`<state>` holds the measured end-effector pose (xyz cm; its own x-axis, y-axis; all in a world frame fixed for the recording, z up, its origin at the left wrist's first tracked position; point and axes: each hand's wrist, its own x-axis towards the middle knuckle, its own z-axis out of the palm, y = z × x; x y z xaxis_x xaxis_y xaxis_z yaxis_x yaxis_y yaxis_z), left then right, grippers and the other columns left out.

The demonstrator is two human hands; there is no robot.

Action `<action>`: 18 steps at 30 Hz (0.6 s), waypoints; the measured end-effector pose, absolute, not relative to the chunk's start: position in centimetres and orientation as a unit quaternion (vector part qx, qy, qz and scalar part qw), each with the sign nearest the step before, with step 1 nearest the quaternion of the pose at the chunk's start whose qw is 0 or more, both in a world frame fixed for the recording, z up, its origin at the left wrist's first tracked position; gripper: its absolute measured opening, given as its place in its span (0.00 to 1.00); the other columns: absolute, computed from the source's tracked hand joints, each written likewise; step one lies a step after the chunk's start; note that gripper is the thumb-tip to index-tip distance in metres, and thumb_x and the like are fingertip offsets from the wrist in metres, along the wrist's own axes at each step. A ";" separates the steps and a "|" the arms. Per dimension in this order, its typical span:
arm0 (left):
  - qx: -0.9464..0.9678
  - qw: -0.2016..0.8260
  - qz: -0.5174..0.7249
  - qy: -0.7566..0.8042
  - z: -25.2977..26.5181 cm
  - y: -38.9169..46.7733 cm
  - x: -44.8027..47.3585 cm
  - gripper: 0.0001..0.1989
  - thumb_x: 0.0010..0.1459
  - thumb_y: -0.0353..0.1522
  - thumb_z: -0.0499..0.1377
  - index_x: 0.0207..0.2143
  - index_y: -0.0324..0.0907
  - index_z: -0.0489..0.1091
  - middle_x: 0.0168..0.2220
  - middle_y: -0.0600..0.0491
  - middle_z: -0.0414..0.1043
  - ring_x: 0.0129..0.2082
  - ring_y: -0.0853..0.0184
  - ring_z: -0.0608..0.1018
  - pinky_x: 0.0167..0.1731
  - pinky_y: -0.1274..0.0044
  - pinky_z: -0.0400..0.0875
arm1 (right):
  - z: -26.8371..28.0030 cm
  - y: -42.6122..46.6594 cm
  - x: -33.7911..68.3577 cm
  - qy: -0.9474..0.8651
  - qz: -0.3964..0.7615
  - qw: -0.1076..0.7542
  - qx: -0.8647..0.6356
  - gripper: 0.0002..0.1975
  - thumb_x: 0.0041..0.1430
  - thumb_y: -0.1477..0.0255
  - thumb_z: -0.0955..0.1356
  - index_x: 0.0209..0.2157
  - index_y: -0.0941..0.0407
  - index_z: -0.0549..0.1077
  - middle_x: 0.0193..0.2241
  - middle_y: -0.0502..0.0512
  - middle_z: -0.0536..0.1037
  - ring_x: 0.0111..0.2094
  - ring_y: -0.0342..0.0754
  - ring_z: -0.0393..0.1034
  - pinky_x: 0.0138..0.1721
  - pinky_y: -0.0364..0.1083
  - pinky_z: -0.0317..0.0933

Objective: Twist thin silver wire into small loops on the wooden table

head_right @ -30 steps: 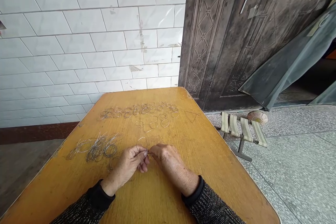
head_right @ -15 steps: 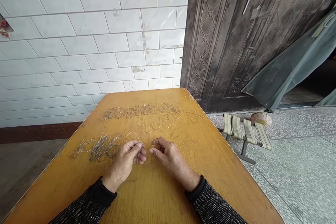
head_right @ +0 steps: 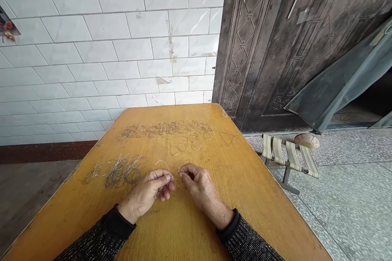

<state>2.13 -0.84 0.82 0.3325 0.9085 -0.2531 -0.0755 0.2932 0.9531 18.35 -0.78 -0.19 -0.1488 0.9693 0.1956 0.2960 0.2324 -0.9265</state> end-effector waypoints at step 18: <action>0.503 0.692 0.317 0.410 0.4 -0.9 2.1 0.12 0.50 0.38 0.57 0.26 0.37 0.67 0.20 0.56 0.65 0.16 0.77 0.65 0.18 0.82 0.56 | 1.1 -0.1 19.1 -0.591 0.522 0.444 -0.425 0.16 0.51 0.59 0.64 0.30 0.59 0.68 0.19 0.49 0.67 0.18 0.38 0.60 0.19 0.39 0.53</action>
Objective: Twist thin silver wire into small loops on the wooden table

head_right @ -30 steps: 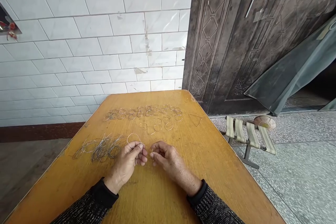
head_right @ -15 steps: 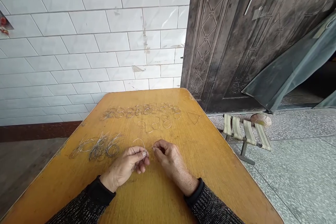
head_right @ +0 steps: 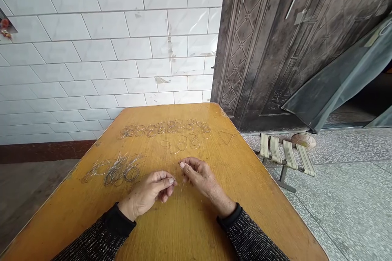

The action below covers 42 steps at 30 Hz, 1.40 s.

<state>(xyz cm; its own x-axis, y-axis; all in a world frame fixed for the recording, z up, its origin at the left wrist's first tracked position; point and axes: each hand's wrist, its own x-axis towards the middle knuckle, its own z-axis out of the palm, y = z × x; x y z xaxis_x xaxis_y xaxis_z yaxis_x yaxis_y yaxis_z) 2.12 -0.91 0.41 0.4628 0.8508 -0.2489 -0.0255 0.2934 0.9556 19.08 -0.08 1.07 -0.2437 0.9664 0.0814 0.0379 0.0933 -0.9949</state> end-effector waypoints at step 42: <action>0.597 0.541 0.380 0.455 0.6 -0.9 2.5 0.09 0.43 0.31 0.60 0.30 0.39 0.67 0.25 0.56 0.66 0.27 0.71 0.67 0.31 0.78 0.63 | 0.5 -0.3 18.9 -0.594 0.518 0.506 -0.350 0.12 0.56 0.64 0.62 0.37 0.57 0.66 0.24 0.48 0.68 0.19 0.37 0.64 0.21 0.40 0.59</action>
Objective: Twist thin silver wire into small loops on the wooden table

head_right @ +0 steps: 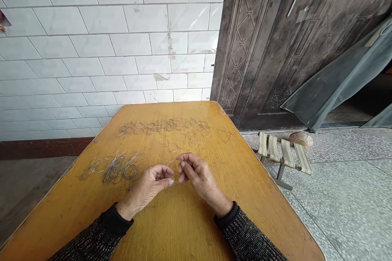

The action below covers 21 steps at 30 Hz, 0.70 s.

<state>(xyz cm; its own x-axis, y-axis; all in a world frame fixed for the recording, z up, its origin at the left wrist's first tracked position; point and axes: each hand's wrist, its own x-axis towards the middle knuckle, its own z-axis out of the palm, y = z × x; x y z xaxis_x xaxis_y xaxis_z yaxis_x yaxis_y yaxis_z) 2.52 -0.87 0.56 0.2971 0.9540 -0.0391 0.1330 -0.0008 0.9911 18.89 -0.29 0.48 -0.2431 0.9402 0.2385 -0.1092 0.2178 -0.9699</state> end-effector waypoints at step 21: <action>0.517 0.619 0.385 0.448 0.7 -0.9 2.4 0.13 0.43 0.37 0.62 0.23 0.39 0.62 0.19 0.61 0.58 0.16 0.78 0.58 0.16 0.81 0.50 | -0.1 -0.9 17.6 -0.665 0.494 0.425 -0.365 0.10 0.54 0.65 0.64 0.32 0.57 0.69 0.19 0.46 0.65 0.19 0.39 0.59 0.23 0.41 0.54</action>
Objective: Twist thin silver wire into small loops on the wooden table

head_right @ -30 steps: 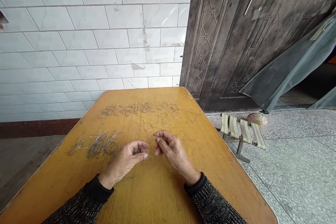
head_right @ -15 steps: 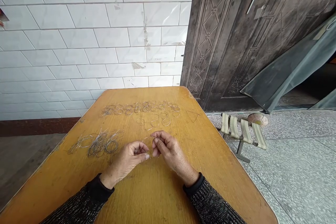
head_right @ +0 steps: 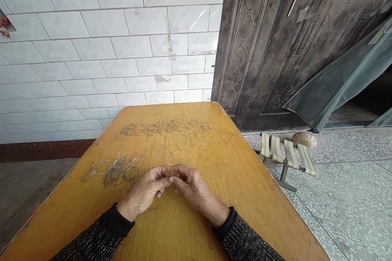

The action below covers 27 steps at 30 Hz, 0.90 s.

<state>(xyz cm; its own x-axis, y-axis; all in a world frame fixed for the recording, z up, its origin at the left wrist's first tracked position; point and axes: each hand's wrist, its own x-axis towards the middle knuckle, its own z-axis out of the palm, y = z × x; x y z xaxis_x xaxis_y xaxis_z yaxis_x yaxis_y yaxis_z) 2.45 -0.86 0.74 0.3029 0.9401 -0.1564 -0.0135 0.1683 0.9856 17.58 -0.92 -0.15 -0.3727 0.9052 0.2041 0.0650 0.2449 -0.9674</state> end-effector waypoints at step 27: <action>0.322 0.813 0.383 0.297 0.0 -0.5 1.9 0.10 0.36 0.28 0.68 0.22 0.36 0.71 0.23 0.56 0.67 0.21 0.79 0.67 0.19 0.86 0.58 | 0.6 -1.0 17.6 -0.489 0.636 0.508 -0.313 0.14 0.46 0.62 0.69 0.21 0.58 0.67 0.18 0.47 0.66 0.17 0.36 0.55 0.17 0.37 0.52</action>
<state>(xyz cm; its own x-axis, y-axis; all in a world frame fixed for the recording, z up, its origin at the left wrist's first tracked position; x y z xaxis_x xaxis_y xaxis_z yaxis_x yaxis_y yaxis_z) 1.86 -0.53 0.02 0.5298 0.8148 -0.2354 -0.4323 0.4982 0.7516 17.57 -1.00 0.63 -0.2881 0.9526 0.0978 -0.3392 -0.0060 -0.9407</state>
